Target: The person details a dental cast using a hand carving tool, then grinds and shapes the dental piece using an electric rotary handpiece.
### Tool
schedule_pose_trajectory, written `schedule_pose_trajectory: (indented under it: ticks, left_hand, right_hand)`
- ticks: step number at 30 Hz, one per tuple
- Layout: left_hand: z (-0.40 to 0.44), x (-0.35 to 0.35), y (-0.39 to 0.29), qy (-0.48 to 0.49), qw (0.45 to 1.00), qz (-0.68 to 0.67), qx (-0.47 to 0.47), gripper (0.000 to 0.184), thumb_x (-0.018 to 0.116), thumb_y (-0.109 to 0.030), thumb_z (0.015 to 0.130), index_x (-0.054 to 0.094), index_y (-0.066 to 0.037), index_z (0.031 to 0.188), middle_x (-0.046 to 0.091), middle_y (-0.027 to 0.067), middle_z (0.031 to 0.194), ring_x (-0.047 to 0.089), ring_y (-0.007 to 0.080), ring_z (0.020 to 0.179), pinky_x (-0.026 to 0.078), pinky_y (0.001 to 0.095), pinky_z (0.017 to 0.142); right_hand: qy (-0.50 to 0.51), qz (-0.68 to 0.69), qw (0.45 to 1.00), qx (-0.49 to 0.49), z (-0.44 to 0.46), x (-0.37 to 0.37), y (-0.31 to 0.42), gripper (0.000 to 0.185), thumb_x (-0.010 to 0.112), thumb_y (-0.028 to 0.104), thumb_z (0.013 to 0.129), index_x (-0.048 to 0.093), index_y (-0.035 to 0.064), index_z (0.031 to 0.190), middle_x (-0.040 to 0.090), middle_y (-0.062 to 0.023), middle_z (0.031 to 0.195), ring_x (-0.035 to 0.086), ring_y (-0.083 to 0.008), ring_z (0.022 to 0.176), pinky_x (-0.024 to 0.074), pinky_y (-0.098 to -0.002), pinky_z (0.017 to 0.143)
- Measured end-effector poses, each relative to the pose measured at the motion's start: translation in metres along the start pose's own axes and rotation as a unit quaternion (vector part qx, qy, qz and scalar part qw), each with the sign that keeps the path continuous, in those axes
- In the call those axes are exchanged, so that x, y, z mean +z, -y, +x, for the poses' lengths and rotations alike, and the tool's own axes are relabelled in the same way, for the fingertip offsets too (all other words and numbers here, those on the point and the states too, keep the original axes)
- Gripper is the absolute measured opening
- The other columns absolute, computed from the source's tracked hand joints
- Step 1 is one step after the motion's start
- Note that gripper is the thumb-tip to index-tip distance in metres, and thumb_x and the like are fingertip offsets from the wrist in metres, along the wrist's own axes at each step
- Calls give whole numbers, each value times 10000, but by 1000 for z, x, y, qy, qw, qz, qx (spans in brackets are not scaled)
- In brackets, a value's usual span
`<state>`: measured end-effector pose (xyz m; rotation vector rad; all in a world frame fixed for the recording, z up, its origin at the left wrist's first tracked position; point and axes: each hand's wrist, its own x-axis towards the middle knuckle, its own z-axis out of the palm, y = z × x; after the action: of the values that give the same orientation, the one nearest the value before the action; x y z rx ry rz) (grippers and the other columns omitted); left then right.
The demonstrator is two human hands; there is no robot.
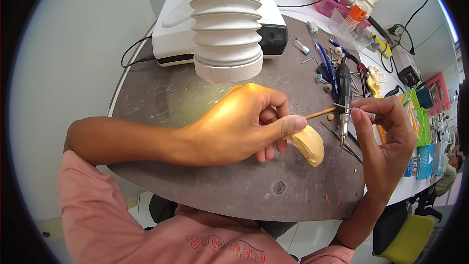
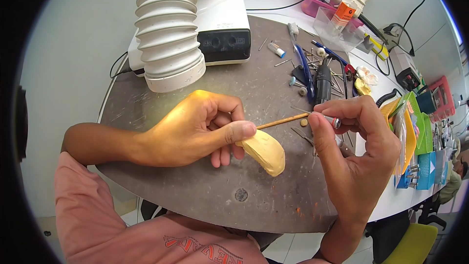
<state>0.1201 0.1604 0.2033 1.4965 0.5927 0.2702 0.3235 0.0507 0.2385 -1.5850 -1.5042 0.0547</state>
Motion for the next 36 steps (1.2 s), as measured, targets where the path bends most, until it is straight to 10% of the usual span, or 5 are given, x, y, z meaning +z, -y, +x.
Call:
schedule_pose_trajectory:
  ticks: [12,15,26,30,36]
  left_hand:
    - [-19,-9,17,28,978,110,173,294,785,-81,863,649,-5,1112,703,90,1077,680,166,920,571,311,791]
    - [-19,-15,25,31,922,260,286,261,785,-32,829,673,-21,1064,689,107,1101,680,214,944,555,318,806]
    - [-21,-10,28,34,954,166,248,254,787,15,800,660,-6,1020,649,92,1006,662,204,849,556,300,741]
    - [-21,-8,30,23,950,155,269,269,789,30,790,639,6,1012,633,92,976,656,194,811,562,287,725]
    - [-20,-6,35,2,936,165,311,262,781,17,787,617,-11,989,608,90,943,643,211,792,540,315,694]
  right_hand:
    - [23,48,999,-1,-2,4,-5,118,751,-18,805,640,-21,844,691,-67,845,626,-96,739,492,-229,656]
    - [91,23,996,4,-2,5,-3,109,742,-37,783,655,-22,846,680,-79,839,639,-116,731,505,-234,656]
    - [170,-53,984,-4,-4,35,-13,156,727,-43,763,674,-21,909,687,-104,822,681,-201,730,531,-295,666]
    - [70,-82,990,-90,-1,31,-2,182,753,-25,744,685,-4,912,690,-103,841,679,-223,743,523,-312,655]
    - [261,-53,962,-67,-25,16,30,264,809,31,695,713,58,939,694,-77,868,662,-247,722,516,-324,628]
